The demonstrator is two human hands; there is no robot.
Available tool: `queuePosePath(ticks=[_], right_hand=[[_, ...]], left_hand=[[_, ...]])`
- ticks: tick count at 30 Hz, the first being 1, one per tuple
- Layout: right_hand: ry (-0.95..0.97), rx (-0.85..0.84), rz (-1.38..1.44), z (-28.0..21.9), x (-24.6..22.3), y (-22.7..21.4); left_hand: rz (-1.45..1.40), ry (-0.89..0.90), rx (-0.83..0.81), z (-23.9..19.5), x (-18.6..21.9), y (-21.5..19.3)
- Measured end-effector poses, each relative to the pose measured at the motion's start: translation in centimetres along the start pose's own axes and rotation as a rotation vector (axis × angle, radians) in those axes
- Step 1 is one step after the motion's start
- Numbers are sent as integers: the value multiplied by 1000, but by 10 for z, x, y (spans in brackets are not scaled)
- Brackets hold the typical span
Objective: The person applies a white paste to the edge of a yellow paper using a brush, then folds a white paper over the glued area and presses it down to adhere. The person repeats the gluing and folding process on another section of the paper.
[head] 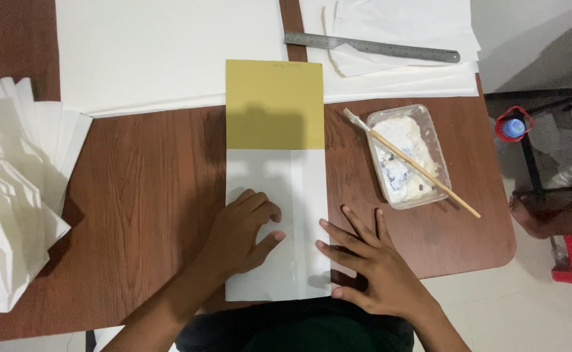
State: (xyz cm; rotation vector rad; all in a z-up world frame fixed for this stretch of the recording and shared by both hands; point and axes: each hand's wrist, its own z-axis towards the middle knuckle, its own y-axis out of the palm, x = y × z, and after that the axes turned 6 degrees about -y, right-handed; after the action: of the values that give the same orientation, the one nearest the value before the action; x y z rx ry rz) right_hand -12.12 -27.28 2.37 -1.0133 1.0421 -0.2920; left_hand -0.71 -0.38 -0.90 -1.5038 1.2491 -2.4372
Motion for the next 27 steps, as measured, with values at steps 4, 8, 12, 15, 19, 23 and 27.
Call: queuePosePath(ticks=[4, 8, 12, 15, 19, 23, 27], right_hand=[[3, 68, 37, -9, -6, 1], [92, 205, 23, -9, -20, 7], [201, 123, -68, -15, -21, 23], [238, 67, -194, -14, -19, 30], [255, 97, -138, -13, -20, 32], [250, 179, -119, -9, -19, 34], [208, 264, -130, -2, -20, 33]], left_hand=[[3, 20, 11, 0, -2, 1], [-53, 7, -18, -5, 3, -9], [45, 22, -185, -21, 31, -38], [254, 72, -184, -49, 41, -39], [487, 3, -218, -91, 31, -19], [496, -35, -25, -106, 34, -3], [567, -41, 97, -95, 43, 5]])
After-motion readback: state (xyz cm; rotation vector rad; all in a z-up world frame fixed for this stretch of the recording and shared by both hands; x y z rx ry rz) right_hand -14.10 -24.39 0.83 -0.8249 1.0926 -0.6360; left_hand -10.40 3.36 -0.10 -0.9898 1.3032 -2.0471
